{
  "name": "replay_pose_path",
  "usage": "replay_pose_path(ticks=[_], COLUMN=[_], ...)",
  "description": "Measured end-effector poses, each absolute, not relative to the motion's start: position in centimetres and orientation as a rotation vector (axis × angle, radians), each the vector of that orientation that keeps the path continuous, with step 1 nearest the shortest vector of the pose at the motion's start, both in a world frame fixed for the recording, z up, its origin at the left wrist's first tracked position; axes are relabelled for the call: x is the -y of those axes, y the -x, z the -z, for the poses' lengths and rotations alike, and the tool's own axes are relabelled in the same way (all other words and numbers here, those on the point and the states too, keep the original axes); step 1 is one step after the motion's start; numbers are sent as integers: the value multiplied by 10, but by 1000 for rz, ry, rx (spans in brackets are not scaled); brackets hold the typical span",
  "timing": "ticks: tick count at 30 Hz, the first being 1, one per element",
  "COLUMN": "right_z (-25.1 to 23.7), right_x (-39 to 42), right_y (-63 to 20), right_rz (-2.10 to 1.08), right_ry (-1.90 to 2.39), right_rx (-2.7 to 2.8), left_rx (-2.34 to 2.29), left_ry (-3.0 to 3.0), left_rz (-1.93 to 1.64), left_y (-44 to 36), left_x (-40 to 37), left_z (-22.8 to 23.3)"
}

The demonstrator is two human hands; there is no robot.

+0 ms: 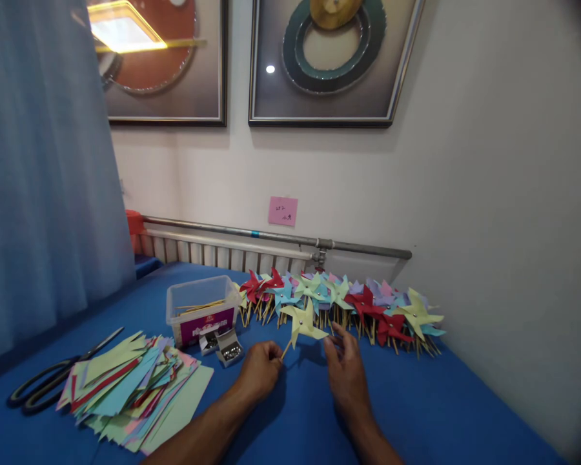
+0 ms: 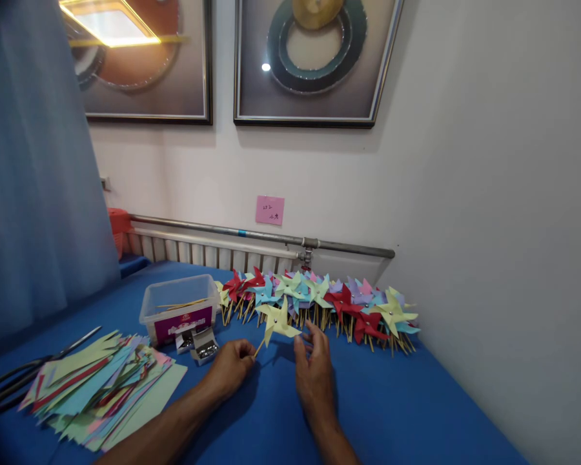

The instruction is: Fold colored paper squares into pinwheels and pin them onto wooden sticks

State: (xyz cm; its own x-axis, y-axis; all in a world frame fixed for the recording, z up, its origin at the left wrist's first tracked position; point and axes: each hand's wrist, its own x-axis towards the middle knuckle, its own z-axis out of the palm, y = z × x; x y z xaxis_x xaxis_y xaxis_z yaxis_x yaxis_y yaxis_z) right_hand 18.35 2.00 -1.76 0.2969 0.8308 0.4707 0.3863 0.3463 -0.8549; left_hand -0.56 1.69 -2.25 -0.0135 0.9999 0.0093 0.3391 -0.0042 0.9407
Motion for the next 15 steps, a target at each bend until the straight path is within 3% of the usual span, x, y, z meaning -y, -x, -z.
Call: replay_pose_path(ticks=[15], right_z=[17], right_x=[-11], right_y=[-174], right_rz=[-457], right_ry=[1235], right_rx=[1516], left_rx=[-1490], left_ry=[-1470], left_rz=[-1028], left_y=[6], left_x=[-14], left_z=[15])
